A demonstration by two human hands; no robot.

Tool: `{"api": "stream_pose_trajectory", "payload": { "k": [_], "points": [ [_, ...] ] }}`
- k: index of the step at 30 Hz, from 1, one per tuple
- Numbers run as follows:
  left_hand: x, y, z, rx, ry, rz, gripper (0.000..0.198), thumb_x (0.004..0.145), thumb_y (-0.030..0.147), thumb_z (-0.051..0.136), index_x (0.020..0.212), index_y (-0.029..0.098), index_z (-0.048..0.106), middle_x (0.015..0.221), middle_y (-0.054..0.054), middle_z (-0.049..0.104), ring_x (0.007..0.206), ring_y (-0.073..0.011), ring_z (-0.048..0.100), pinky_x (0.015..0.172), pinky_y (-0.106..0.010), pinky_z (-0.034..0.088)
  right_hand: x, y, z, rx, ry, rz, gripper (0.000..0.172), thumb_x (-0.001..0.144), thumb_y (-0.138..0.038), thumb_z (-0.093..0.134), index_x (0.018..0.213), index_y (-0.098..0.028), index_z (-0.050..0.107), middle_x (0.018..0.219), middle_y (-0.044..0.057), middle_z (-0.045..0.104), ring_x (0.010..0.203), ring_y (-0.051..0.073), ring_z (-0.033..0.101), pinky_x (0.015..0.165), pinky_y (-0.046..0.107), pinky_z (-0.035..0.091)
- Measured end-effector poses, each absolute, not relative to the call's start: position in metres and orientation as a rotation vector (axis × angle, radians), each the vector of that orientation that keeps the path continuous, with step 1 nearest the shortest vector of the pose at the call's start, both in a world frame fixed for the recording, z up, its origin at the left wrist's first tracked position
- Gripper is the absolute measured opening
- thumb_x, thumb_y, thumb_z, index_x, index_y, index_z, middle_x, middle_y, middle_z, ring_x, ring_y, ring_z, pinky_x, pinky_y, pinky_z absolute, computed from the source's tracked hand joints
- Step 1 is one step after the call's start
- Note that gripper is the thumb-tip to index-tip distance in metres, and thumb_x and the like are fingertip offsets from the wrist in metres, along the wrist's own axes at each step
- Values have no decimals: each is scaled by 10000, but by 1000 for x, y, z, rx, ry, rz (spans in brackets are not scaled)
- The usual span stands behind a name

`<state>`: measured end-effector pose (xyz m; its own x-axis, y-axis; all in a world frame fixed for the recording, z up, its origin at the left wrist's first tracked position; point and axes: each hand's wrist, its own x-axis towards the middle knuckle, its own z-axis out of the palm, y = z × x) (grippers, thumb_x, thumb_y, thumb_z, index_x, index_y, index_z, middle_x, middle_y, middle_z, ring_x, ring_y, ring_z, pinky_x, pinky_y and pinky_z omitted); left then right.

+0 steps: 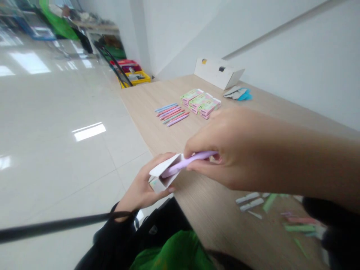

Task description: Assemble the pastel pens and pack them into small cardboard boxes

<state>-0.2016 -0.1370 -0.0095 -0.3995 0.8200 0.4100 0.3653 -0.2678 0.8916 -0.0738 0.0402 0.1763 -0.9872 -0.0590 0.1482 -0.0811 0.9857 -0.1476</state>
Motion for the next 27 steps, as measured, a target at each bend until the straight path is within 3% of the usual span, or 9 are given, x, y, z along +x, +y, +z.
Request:
{"api": "stream_pose_trajectory", "payload": {
  "k": [2, 6, 9, 11, 16, 18, 20, 23, 27],
  "points": [
    [-198, -137, -9, 1456, 1624, 1696, 662, 782, 307, 849, 1403, 266, 624, 1417, -119, 660, 1299, -331, 628, 1135, -489, 488, -76, 32, 176, 213, -3063, 190, 26, 827, -244, 720, 809, -244, 739, 772, 17, 741, 778, 202, 674, 703, 333, 484],
    [-195, -136, -12, 1368, 1639, 1667, 695, 793, 407, 832, 1430, 235, 612, 1473, -139, 616, 1384, -357, 553, 1210, -521, 399, -68, 33, 181, 146, -2963, 371, 337, 839, -295, 742, 1172, -262, 699, 900, 5, 760, 779, 180, 667, 664, 297, 459],
    [-195, -135, -16, 1288, 1599, 1678, 693, 804, 455, 811, 1429, 226, 616, 1494, -146, 596, 1408, -368, 523, 1209, -515, 397, -62, 38, 182, 88, -2971, 583, 188, 868, -264, 714, 1054, -231, 724, 854, -8, 747, 733, 147, 658, 623, 266, 456],
    [-196, -134, -19, 1260, 1544, 1698, 705, 787, 437, 830, 1426, 228, 616, 1485, -152, 598, 1311, -359, 605, 1139, -486, 476, -63, 44, 178, 105, -2988, 716, 91, 892, -236, 687, 964, -207, 733, 832, -4, 736, 730, 137, 660, 631, 251, 466],
    [-205, -139, -30, 1044, 1416, 1854, 650, 816, 466, 796, 1386, 202, 625, 1271, -163, 708, 958, -282, 739, 844, -402, 624, -104, 97, 136, -28, -2828, 954, 201, 931, -222, 638, 1115, -184, 709, 886, 26, 736, 756, 142, 666, 705, 266, 509],
    [-210, -143, -35, 946, 1467, 1847, 529, 843, 495, 760, 1258, 172, 700, 1128, -153, 752, 967, -300, 736, 841, -410, 630, -135, 133, 105, -135, -2868, 890, 199, 925, -137, 573, 1064, -150, 715, 909, 58, 748, 771, 152, 669, 737, 278, 517],
    [-215, -147, -38, 889, 1519, 1815, 482, 850, 513, 747, 1181, 163, 732, 1058, -150, 765, 971, -314, 737, 858, -428, 633, -168, 166, 71, -203, -2953, 635, 270, 893, -50, 519, 1046, -133, 725, 1070, 111, 761, 933, 194, 687, 866, 317, 518],
    [-220, -151, -39, 860, 1537, 1813, 590, 838, 491, 771, 1335, 197, 650, 1143, -146, 753, 985, -318, 743, 868, -438, 636, -213, 196, 26, -174, -2968, 439, 402, 842, 38, 449, 1108, -128, 701, 1255, 143, 716, 1147, 228, 645, 1021, 363, 469],
    [-227, -157, -44, 836, 1566, 1810, 683, 860, 469, 757, 1453, 203, 545, 1199, -154, 745, 999, -311, 753, 911, -432, 626, -245, 198, -5, -122, -3009, 354, 352, 822, 6, 499, 1093, -128, 678, 1253, 151, 692, 1184, 251, 614, 1041, 363, 440]
  ]
}}
